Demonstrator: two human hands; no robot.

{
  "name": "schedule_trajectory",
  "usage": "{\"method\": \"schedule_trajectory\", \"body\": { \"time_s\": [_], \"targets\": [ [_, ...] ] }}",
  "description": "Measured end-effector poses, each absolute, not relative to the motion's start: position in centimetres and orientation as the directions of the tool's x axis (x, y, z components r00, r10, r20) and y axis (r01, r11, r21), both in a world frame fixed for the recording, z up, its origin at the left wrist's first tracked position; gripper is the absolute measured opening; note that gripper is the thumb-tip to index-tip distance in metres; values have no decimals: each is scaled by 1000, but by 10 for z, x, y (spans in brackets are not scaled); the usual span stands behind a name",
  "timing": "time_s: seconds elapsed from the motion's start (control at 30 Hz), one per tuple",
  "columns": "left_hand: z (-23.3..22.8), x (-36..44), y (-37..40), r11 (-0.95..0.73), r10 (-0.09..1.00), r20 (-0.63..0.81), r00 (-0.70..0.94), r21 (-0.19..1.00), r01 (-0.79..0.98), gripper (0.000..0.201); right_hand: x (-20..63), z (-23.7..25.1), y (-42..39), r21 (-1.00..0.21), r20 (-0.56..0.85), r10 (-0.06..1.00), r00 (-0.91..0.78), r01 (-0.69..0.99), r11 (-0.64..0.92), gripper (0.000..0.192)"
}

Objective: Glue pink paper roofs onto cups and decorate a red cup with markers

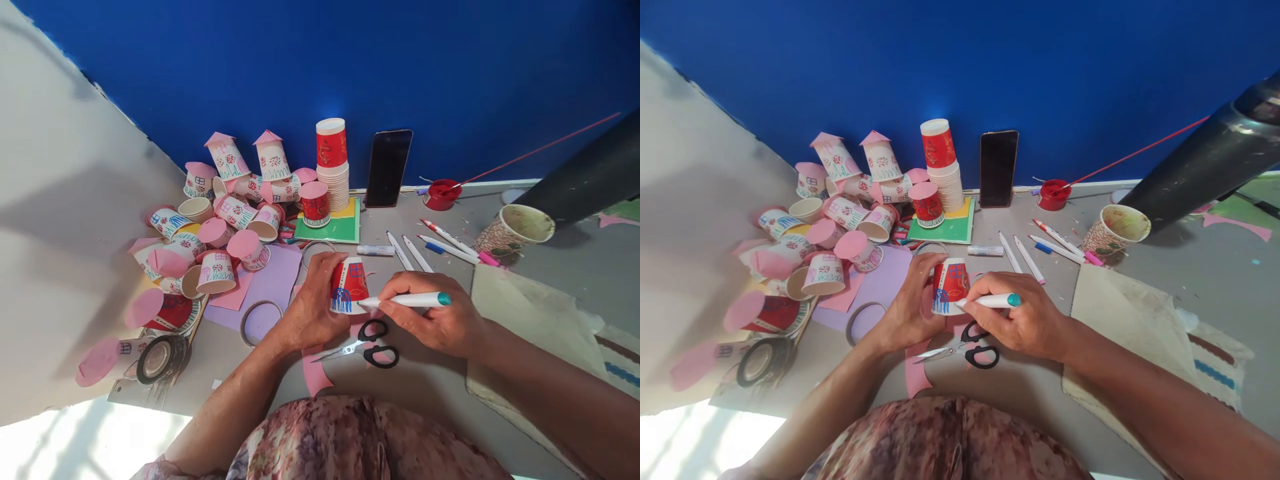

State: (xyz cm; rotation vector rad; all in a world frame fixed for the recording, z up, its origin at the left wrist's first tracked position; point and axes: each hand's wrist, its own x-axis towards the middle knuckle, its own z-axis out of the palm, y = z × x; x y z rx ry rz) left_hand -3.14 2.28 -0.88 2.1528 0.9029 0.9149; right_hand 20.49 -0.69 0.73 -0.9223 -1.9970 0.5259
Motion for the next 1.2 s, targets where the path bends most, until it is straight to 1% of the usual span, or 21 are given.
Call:
{"method": "schedule_trajectory", "body": {
  "time_s": [0.07, 0.2, 0.33, 0.47, 0.53, 0.6, 0.73, 0.87, 1.0, 1.1, 1.2],
  "targets": [
    [-9, -32, 23, -565, 778, 349, 523, 752, 340, 86, 205, 6, -7, -645, 549, 757, -355, 397, 653, 11],
    [-9, -34, 22, -549, 789, 342, 510, 765, 337, 86, 206, 4, -7, -641, 536, 738, -411, 370, 672, 11],
    [-9, -35, 23, -525, 804, 332, 494, 787, 325, 84, 209, 5, -8, -631, 565, 751, -342, 407, 660, 10],
    [-8, -35, 23, -510, 808, 333, 486, 808, 295, 83, 212, 6, -7, -669, 520, 764, -383, 374, 642, 12],
    [-9, -34, 23, -485, 819, 324, 474, 833, 267, 84, 212, 7, -6, -675, 523, 777, -351, 386, 629, 13],
    [-11, -34, 23, -454, 832, 315, 456, 859, 237, 85, 212, 8, -5, -664, 557, 773, -304, 396, 634, 13],
    [-15, -35, 24, -413, 841, 296, 453, 893, 182, 86, 213, 14, -4, -675, 557, 754, -348, 340, 655, 12],
    [-16, -36, 24, -310, 854, 224, 470, 944, 113, 88, 215, 20, -3, -682, 565, 773, -289, 363, 635, 11],
    [-17, -35, 24, -254, 856, 203, 475, 966, 45, 90, 218, 20, -4, -716, 514, 784, -348, 328, 616, 14],
    [-19, -34, 25, -229, 859, 197, 472, 973, 12, 90, 220, 19, -3, -748, 476, 828, -294, 359, 558, 14],
    [-20, -33, 26, -239, 862, 219, 457, 971, -13, 88, 221, 20, -3, -790, 442, 844, -305, 314, 527, 16]
  ]
}}
